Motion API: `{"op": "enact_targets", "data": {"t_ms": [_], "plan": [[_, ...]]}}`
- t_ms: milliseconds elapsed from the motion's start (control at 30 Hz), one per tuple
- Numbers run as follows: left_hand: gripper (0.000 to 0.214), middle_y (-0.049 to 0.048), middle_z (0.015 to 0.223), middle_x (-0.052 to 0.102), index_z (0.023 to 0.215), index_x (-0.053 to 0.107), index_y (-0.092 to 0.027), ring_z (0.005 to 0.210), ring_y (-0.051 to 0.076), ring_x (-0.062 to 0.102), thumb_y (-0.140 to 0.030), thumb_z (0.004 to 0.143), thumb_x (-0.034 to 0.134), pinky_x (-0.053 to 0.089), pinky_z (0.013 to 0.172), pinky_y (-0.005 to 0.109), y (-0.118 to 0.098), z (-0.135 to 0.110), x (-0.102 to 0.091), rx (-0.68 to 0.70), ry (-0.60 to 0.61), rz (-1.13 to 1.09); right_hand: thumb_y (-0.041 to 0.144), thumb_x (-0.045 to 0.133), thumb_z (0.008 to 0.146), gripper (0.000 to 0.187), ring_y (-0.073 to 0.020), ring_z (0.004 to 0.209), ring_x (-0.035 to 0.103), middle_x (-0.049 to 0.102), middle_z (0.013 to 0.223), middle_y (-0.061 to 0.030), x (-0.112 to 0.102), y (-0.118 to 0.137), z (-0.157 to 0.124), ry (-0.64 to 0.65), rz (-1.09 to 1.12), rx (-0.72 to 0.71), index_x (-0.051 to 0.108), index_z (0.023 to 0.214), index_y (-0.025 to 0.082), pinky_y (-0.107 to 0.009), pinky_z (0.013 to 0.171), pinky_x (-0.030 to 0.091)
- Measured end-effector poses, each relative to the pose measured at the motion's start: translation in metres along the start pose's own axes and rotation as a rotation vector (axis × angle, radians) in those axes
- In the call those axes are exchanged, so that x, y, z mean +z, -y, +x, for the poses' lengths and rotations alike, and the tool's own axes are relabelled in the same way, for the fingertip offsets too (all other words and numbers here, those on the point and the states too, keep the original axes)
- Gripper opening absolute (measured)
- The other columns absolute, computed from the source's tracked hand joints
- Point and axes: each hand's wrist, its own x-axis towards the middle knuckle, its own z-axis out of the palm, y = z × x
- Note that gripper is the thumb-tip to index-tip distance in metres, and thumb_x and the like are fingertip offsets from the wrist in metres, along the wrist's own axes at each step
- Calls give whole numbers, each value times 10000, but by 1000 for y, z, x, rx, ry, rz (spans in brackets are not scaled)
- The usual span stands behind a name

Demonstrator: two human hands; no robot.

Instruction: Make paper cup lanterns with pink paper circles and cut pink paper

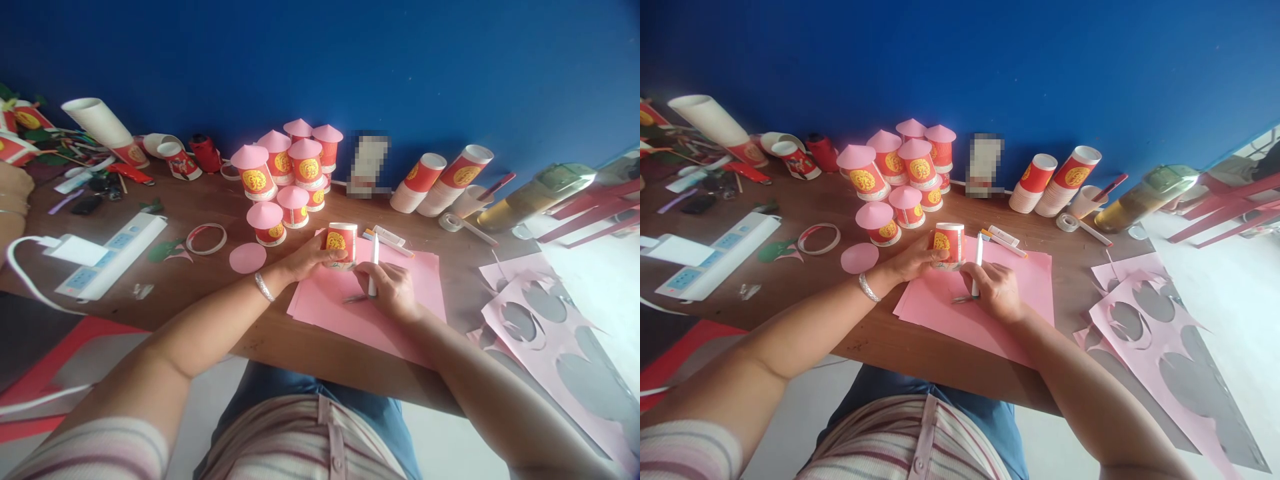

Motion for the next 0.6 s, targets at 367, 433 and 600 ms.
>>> {"op": "enact_targets", "data": {"t_ms": [367,433,600], "plan": [[362,37,954,669,1011,665,-163,904,166,627,-286,765,900,519,883,325,-8,-4,3,0,67,166,59,590,916,176,-96,500,495,608,629,55,-3,1,4,12,-1,5,649,927,224,-214,537,371],[406,49,1000,685,1077,664,-170,943,189,645,-302,767,893,520,918,350,-6,-4,1,1,50,147,76,596,926,155,-95,504,507,631,640,49,-2,0,5,-8,-22,21,650,916,221,-213,533,370],[504,87,1171,707,1233,667,-199,1103,265,658,-369,796,853,503,985,387,2,-3,-4,11,32,142,144,591,966,127,-91,510,523,648,640,30,-1,-2,10,-63,-101,48,663,881,203,-212,530,361]]}}
